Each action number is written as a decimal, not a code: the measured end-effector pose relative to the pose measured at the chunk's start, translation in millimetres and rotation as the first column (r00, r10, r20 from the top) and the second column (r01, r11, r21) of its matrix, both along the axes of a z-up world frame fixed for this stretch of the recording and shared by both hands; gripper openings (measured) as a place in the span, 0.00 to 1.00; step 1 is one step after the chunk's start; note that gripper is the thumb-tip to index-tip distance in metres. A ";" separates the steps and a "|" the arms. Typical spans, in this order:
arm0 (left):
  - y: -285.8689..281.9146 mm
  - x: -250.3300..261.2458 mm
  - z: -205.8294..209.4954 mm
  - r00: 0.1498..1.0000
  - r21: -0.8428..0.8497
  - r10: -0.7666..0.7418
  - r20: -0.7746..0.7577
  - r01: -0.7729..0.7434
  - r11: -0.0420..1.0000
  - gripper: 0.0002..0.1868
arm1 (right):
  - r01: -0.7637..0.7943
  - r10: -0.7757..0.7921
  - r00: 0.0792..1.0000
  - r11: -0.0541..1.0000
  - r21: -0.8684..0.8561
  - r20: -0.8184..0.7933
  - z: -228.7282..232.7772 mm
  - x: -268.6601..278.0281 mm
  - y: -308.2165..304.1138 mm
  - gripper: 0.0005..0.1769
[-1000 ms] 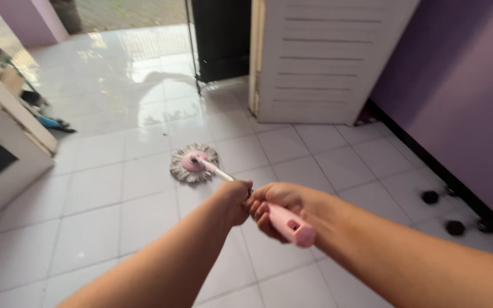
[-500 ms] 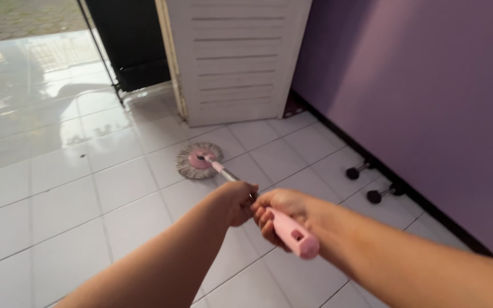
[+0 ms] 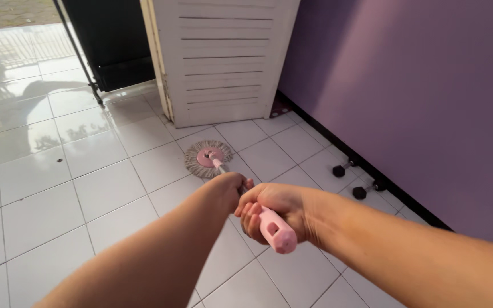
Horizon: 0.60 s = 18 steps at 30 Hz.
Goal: The person mops a white tiled floor using a mop with a pink handle, moving it back and forth across the surface and reaching toward the edges of the room near the doorway.
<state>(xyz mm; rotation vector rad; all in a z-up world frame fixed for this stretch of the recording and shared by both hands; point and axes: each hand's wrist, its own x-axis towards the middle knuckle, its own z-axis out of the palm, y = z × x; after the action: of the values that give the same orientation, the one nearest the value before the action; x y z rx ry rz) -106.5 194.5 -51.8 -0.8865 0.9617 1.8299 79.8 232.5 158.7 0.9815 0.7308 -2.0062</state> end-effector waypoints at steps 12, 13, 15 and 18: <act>-183.8 13.4 10.3 0.975 -0.119 0.175 -0.133 -0.191 0.974 0.08 | -0.298 0.303 0.946 0.953 0.055 -0.118 -20.4 -19.7 -128.9 0.10; -200.3 21.4 21.8 0.972 -0.138 0.194 -0.131 -0.212 0.967 0.08 | -0.333 0.341 0.932 0.940 0.078 -0.125 -25.7 -20.1 -137.0 0.10; -230.1 40.4 40.5 0.965 -0.179 0.232 -0.124 -0.252 0.951 0.09 | -0.325 0.319 0.943 0.944 -0.058 -0.091 -35.5 -22.8 -152.3 0.11; -264.2 64.2 59.5 0.965 -0.179 0.185 -0.184 -0.218 0.959 0.12 | -0.241 0.251 0.968 0.944 -0.226 0.016 -39.6 -19.5 -165.2 0.13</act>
<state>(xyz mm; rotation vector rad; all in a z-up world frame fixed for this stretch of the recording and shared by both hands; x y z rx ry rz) -42.3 -69.6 7.6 -0.9963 1.2122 2.0314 60.3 67.2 119.1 0.7609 0.5592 -1.7966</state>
